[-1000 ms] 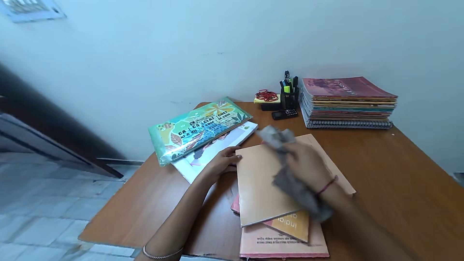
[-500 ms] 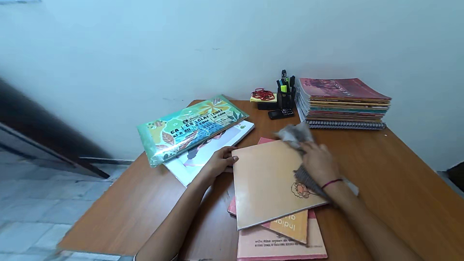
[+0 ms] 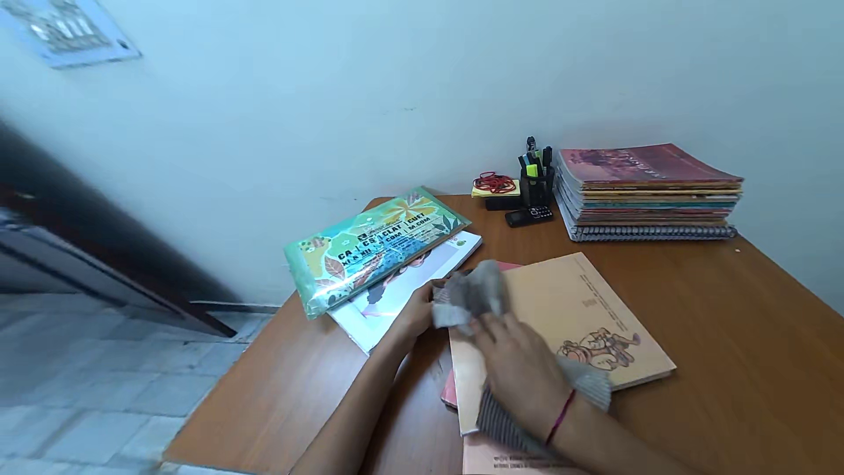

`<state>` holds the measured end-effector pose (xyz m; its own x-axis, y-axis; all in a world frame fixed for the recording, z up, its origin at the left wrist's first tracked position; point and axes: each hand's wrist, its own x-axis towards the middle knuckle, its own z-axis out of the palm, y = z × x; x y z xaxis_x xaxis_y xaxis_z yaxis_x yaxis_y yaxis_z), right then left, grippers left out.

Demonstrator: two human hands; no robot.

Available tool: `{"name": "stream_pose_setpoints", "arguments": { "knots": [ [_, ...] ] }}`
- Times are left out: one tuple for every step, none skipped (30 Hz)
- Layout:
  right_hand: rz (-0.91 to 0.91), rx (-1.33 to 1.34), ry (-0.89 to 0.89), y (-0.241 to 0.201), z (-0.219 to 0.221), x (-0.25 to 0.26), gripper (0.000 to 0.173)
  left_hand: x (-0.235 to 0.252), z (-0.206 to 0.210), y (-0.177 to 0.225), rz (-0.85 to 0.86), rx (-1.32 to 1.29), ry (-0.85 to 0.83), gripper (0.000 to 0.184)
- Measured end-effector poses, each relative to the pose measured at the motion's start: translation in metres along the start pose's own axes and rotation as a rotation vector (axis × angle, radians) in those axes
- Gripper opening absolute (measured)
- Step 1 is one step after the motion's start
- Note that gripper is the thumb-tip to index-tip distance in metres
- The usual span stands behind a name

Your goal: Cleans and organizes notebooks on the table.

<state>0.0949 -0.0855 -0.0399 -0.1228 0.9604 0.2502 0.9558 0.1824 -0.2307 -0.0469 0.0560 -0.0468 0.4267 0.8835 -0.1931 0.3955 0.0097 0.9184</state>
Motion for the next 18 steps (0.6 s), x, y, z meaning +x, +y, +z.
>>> {"name": "stream_pose_setpoints", "arguments": {
  "knots": [
    [-0.076,-0.03,0.072,-0.006,0.006,-0.002,0.043,-0.001,-0.001,-0.003,0.034,0.003,0.007,0.035],
    [-0.11,-0.041,0.092,-0.007,0.007,-0.003,0.043,-0.001,-0.001,-0.004,0.045,0.0,0.01,0.034],
    [-0.1,-0.007,0.04,-0.004,0.004,-0.003,0.045,-0.001,-0.001,-0.005,0.038,-0.01,0.01,0.034],
    [-0.066,0.044,-0.044,0.003,-0.002,-0.003,0.046,0.0,-0.001,-0.004,0.019,-0.024,0.009,0.036],
    [-0.028,0.08,-0.092,0.012,-0.007,-0.003,0.047,0.001,0.0,-0.001,-0.012,-0.036,0.006,0.037],
    [0.015,0.092,-0.117,0.024,-0.011,-0.004,0.047,0.001,0.001,0.002,-0.046,-0.042,-0.002,0.038],
    [0.064,0.086,-0.126,0.037,-0.015,-0.006,0.047,0.002,0.002,0.004,-0.072,-0.052,-0.014,0.04],
    [0.111,0.066,-0.105,0.052,-0.018,-0.01,0.046,0.004,0.002,0.004,-0.085,-0.063,-0.027,0.039],
    [0.163,0.049,-0.083,0.069,-0.021,-0.014,0.045,0.004,0.002,0.004,-0.085,-0.07,-0.037,0.038],
    [0.21,0.021,-0.048,0.089,-0.024,-0.019,0.044,0.005,0.003,0.003,-0.082,-0.067,-0.039,0.038],
    [0.278,0.004,-0.048,0.11,-0.029,-0.025,0.044,0.005,0.003,0.003,-0.08,-0.059,-0.036,0.038],
    [0.358,-0.005,-0.057,0.132,-0.035,-0.031,0.043,0.006,0.002,0.002,-0.076,-0.05,-0.037,0.037],
    [0.442,-0.022,-0.07,0.155,-0.042,-0.04,0.043,0.007,0.001,0.003,-0.071,-0.042,-0.043,0.036],
    [0.529,-0.031,-0.077,0.178,-0.047,-0.051,0.042,0.009,-0.001,0.003,-0.064,-0.037,-0.048,0.034],
    [0.602,-0.046,-0.056,0.2,-0.051,-0.066,0.04,0.01,-0.003,0.005,-0.059,-0.028,-0.056,0.032],
    [0.652,-0.06,-0.004,0.219,-0.054,-0.082,0.039,0.012,-0.003,0.011,-0.061,-0.006,-0.056,0.03],
    [0.69,-0.077,0.057,0.236,-0.056,-0.097,0.037,0.013,-0.004,0.018,-0.069,0.021,-0.054,0.029],
    [0.729,-0.09,0.114,0.249,-0.057,-0.111,0.036,0.017,-0.006,0.027,-0.092,0.051,-0.067,0.03]
  ]
}}
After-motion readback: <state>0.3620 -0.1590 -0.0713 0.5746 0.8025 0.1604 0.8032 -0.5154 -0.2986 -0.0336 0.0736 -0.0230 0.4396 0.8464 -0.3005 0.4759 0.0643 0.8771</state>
